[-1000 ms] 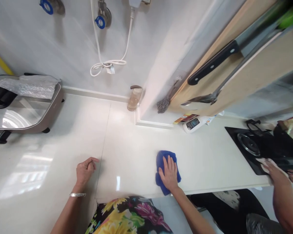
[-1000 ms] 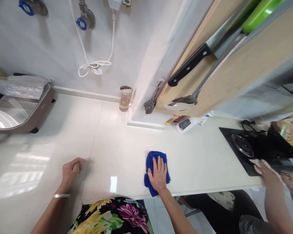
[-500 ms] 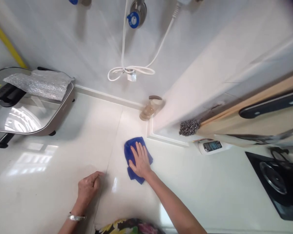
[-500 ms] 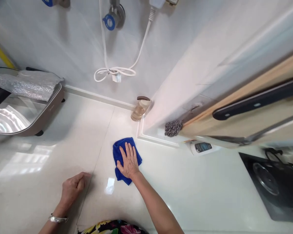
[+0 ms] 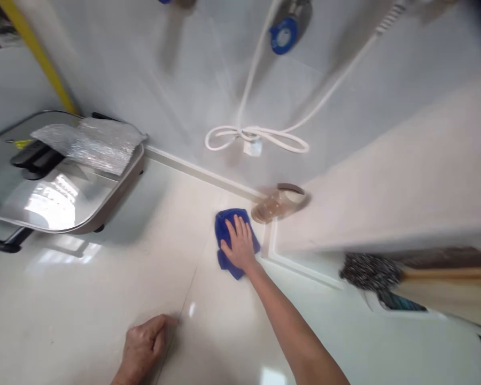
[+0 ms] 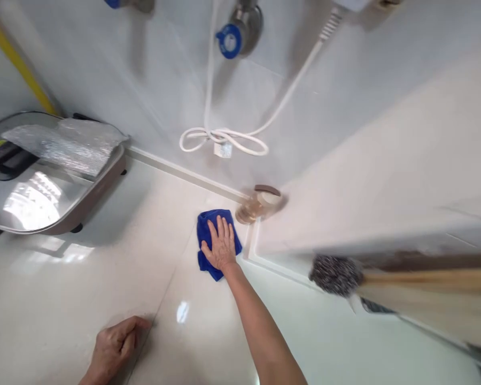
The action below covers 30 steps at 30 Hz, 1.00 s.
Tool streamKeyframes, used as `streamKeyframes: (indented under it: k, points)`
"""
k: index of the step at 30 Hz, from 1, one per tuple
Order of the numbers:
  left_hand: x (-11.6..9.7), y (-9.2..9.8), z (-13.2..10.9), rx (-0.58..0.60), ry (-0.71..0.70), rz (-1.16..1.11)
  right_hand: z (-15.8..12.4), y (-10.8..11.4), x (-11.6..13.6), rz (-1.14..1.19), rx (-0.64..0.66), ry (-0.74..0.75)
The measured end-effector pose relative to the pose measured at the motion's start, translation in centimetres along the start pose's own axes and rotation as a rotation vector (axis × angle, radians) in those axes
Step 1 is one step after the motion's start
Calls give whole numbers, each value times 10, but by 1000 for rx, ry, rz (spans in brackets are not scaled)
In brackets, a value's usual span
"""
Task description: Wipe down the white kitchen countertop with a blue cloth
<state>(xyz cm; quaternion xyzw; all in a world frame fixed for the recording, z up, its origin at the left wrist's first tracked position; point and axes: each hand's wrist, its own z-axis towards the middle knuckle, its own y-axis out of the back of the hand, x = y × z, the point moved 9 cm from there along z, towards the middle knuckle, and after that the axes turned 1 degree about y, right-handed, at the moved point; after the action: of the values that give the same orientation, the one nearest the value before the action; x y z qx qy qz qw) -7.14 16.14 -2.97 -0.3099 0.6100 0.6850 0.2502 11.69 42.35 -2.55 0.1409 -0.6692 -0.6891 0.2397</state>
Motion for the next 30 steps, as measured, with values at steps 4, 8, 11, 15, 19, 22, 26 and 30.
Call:
streamKeyframes:
  k: [4, 8, 11, 15, 19, 22, 26, 30]
  points:
    - [-1, -6, -6, 48, 76, 0, 36, -12, 1, -45, -29, -27]
    - [3, -8, -10, 58, 152, -4, 59, -20, 2, -75, -60, -117]
    - [6, -9, -12, 57, 174, -6, 54, -20, 13, -69, -83, -127]
    - [7, -10, -11, 56, 181, 20, 17, -14, 39, -51, -127, -131]
    - [7, -6, -8, 77, 201, 95, -42, -7, 69, -1, -168, -157]
    - [4, -4, -5, 94, 214, 166, -90, -1, 86, 51, -188, -195]
    - [1, -1, 0, 91, 221, 261, -144, 1, 96, 173, -169, -217]
    - [-6, 1, 1, 98, 219, 209, -195, 3, 84, 472, -222, -232]
